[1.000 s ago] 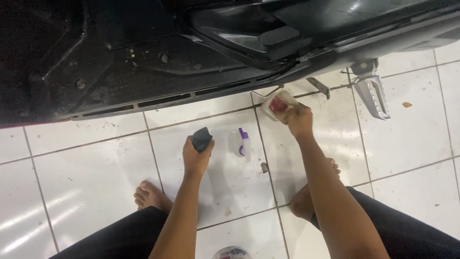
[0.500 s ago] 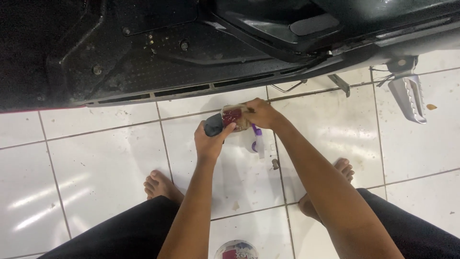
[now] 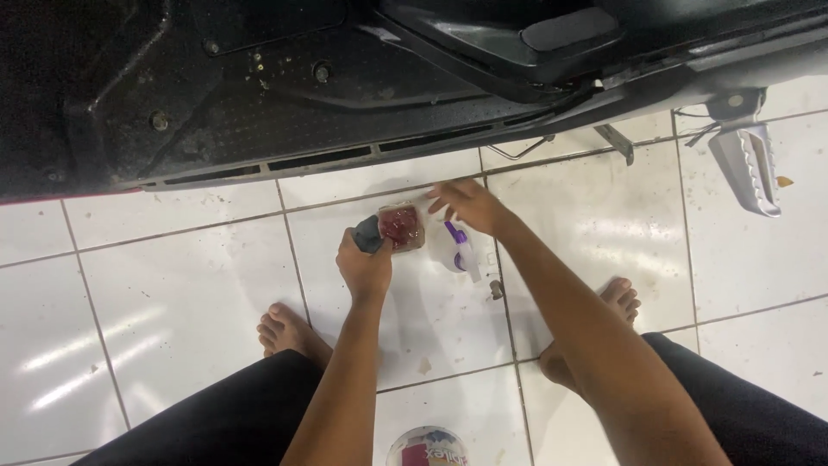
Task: The person sprays a cleaning solution onto the lower body panels of a red scooter and wipes the surfaces with a black cloth. The person cleans the footrest area, the side panels, and the area beneath the seat.
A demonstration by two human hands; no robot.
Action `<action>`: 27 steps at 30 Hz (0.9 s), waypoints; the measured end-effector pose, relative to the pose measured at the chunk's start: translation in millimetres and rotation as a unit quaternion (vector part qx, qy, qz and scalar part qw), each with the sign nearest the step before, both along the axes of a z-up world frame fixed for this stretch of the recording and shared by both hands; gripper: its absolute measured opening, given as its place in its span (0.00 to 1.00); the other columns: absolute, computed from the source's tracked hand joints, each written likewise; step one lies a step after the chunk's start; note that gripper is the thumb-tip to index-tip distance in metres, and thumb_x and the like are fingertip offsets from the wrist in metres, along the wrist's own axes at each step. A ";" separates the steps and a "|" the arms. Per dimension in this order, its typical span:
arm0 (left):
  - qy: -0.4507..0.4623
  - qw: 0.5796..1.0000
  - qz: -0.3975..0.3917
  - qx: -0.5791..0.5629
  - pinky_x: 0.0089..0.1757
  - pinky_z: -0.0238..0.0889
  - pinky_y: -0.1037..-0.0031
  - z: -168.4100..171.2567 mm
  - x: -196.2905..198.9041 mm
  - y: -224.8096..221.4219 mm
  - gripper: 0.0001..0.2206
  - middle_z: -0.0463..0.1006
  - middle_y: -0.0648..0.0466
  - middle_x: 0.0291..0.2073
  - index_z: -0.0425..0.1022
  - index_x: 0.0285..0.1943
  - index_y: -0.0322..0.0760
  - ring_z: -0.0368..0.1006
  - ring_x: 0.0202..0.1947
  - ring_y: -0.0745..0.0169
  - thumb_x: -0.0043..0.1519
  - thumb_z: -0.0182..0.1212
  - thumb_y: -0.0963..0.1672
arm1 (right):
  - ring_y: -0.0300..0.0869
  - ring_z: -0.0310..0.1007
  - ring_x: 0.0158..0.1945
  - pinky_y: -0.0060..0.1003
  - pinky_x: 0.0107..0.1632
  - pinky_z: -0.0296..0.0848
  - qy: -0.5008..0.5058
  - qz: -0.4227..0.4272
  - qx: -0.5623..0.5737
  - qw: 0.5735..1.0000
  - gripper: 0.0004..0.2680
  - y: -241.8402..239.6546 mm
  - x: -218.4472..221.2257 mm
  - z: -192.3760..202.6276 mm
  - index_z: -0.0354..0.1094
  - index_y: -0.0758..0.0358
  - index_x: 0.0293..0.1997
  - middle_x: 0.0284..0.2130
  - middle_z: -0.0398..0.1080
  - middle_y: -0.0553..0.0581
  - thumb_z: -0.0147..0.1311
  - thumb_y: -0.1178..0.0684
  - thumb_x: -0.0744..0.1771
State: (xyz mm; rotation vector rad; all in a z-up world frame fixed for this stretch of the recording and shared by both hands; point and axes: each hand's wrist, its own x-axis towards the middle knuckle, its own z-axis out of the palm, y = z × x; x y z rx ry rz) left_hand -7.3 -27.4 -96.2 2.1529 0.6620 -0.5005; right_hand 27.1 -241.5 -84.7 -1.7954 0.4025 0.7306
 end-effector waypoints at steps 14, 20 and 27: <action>-0.005 1.000 0.019 -0.006 0.45 0.68 0.54 -6.5 -43.5 5.1 0.13 0.79 0.47 0.34 0.73 0.40 0.40 0.79 0.43 0.43 0.51 0.68 0.46 | 0.62 0.67 0.60 0.56 0.64 0.67 -0.327 0.183 -0.107 0.921 0.37 -25.3 -92.4 15.0 0.47 0.66 0.74 0.66 0.59 0.71 0.62 0.57 0.56; -0.033 0.999 0.015 -0.030 0.43 0.67 0.52 23.0 -45.3 14.2 0.18 0.77 0.44 0.32 0.72 0.40 0.37 0.78 0.40 0.43 0.50 0.71 0.50 | 0.55 0.64 0.64 0.49 0.64 0.65 -0.391 0.031 -0.090 0.916 0.33 18.6 -96.8 15.5 0.49 0.60 0.73 0.68 0.56 0.62 0.68 0.49 0.62; -0.103 0.990 0.084 -0.052 0.43 0.66 0.58 -19.1 -56.0 42.2 0.16 0.70 0.49 0.32 0.68 0.39 0.36 0.71 0.37 0.51 0.68 0.51 0.52 | 0.52 0.67 0.64 0.44 0.65 0.65 -0.477 -0.047 -0.078 0.874 0.18 42.2 -94.8 15.1 0.65 0.63 0.63 0.63 0.66 0.61 0.52 0.65 0.65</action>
